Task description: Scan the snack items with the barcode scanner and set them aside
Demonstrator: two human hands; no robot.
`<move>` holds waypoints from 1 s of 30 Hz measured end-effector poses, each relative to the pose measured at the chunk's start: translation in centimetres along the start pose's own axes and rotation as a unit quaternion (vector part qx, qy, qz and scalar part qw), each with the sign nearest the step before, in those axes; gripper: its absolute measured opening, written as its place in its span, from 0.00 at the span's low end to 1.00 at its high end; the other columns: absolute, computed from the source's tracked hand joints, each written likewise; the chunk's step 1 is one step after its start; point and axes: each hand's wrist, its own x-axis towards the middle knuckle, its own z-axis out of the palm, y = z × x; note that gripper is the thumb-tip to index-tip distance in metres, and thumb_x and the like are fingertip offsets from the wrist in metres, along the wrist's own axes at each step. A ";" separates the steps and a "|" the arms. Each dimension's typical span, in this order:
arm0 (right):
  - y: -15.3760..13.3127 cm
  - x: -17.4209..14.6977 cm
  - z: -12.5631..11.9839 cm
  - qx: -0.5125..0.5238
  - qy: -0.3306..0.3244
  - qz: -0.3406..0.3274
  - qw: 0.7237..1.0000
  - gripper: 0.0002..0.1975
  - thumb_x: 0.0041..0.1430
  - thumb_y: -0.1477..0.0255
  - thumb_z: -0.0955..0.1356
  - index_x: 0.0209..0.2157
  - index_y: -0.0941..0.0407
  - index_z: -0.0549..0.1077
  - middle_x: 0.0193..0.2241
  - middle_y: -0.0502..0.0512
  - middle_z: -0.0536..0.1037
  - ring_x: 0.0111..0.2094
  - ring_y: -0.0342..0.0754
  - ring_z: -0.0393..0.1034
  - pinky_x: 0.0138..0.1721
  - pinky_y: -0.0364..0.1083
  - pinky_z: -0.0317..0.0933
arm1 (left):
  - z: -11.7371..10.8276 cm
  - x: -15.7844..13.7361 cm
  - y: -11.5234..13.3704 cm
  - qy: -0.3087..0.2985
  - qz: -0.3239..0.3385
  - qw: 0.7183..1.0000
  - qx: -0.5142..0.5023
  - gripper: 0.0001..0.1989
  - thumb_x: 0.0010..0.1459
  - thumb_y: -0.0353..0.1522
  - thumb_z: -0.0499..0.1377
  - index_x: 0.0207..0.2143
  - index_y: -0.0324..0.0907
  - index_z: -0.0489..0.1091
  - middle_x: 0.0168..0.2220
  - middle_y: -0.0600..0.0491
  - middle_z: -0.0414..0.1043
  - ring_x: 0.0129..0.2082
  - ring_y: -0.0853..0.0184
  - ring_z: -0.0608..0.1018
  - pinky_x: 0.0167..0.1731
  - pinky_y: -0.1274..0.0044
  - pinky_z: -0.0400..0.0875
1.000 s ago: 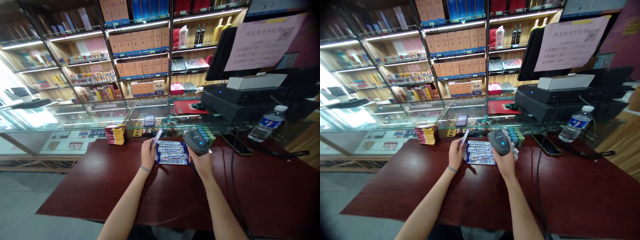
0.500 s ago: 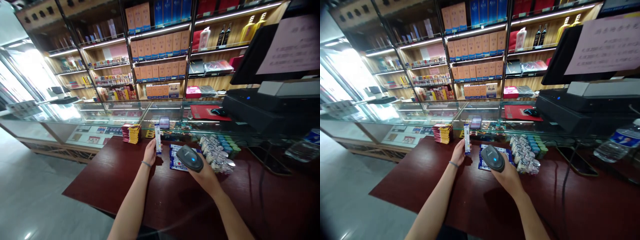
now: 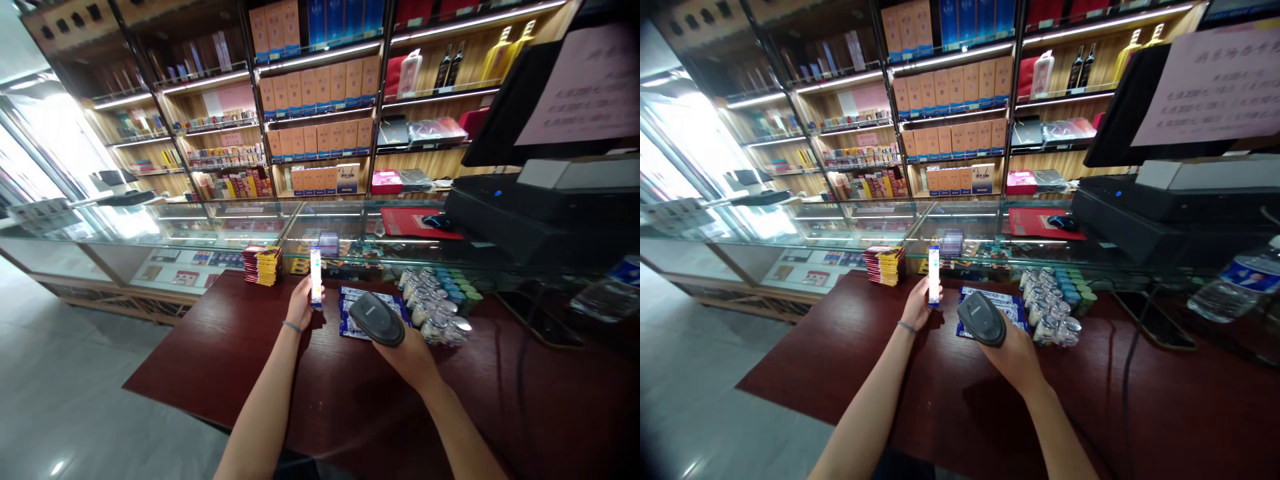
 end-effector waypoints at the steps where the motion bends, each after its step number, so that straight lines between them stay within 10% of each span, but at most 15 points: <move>1: -0.1 -0.1 0.1 0.015 0.006 0.014 1.000 0.18 0.53 0.64 0.69 0.46 0.51 0.73 0.40 0.55 0.83 0.42 0.55 0.79 0.42 0.48 0.70 | 0.0 0.1 0.0 0.003 0.000 1.000 -0.001 0.17 0.60 0.35 0.64 0.50 0.39 0.74 0.45 0.44 0.78 0.33 0.68 0.81 0.30 0.77 0.79; 11: -1.2 -0.1 0.4 0.074 0.074 0.089 0.991 0.22 0.50 0.61 0.70 0.48 0.52 0.72 0.38 0.55 0.84 0.41 0.54 0.79 0.42 0.48 0.69 | 0.4 0.2 0.4 -0.038 0.040 0.998 -0.031 0.18 0.56 0.38 0.68 0.46 0.38 0.74 0.41 0.46 0.79 0.37 0.65 0.82 0.37 0.74 0.79; 16: -0.2 0.0 0.5 0.071 0.104 0.091 0.988 0.26 0.50 0.60 0.71 0.50 0.54 0.72 0.37 0.57 0.84 0.41 0.57 0.79 0.40 0.49 0.70 | 0.6 0.1 3.4 -0.011 0.240 0.968 0.073 0.21 0.57 0.39 0.67 0.51 0.42 0.73 0.48 0.47 0.77 0.46 0.64 0.80 0.46 0.73 0.76; 19: 0.5 0.0 0.4 0.071 0.097 0.094 0.988 0.28 0.49 0.61 0.72 0.52 0.54 0.72 0.38 0.57 0.84 0.41 0.58 0.80 0.40 0.49 0.71 | -1.6 -0.4 5.7 0.028 0.377 0.889 0.260 0.19 0.59 0.39 0.65 0.52 0.43 0.74 0.49 0.47 0.77 0.47 0.63 0.79 0.49 0.71 0.75; 23: 0.5 0.0 0.5 0.071 0.099 0.094 0.988 0.26 0.50 0.60 0.72 0.51 0.53 0.72 0.40 0.57 0.84 0.43 0.58 0.79 0.43 0.50 0.71 | -7.1 -1.7 7.9 0.030 0.468 0.709 0.526 0.15 0.65 0.35 0.59 0.53 0.46 0.75 0.50 0.47 0.75 0.51 0.62 0.77 0.54 0.69 0.72; 30: 0.4 0.1 0.5 0.056 0.117 0.064 0.990 0.23 0.48 0.61 0.73 0.47 0.51 0.74 0.35 0.57 0.83 0.37 0.58 0.81 0.36 0.48 0.72 | -15.4 -1.7 9.3 -0.006 0.349 0.502 0.791 0.19 0.67 0.31 0.54 0.58 0.50 0.72 0.49 0.48 0.75 0.49 0.62 0.77 0.49 0.73 0.74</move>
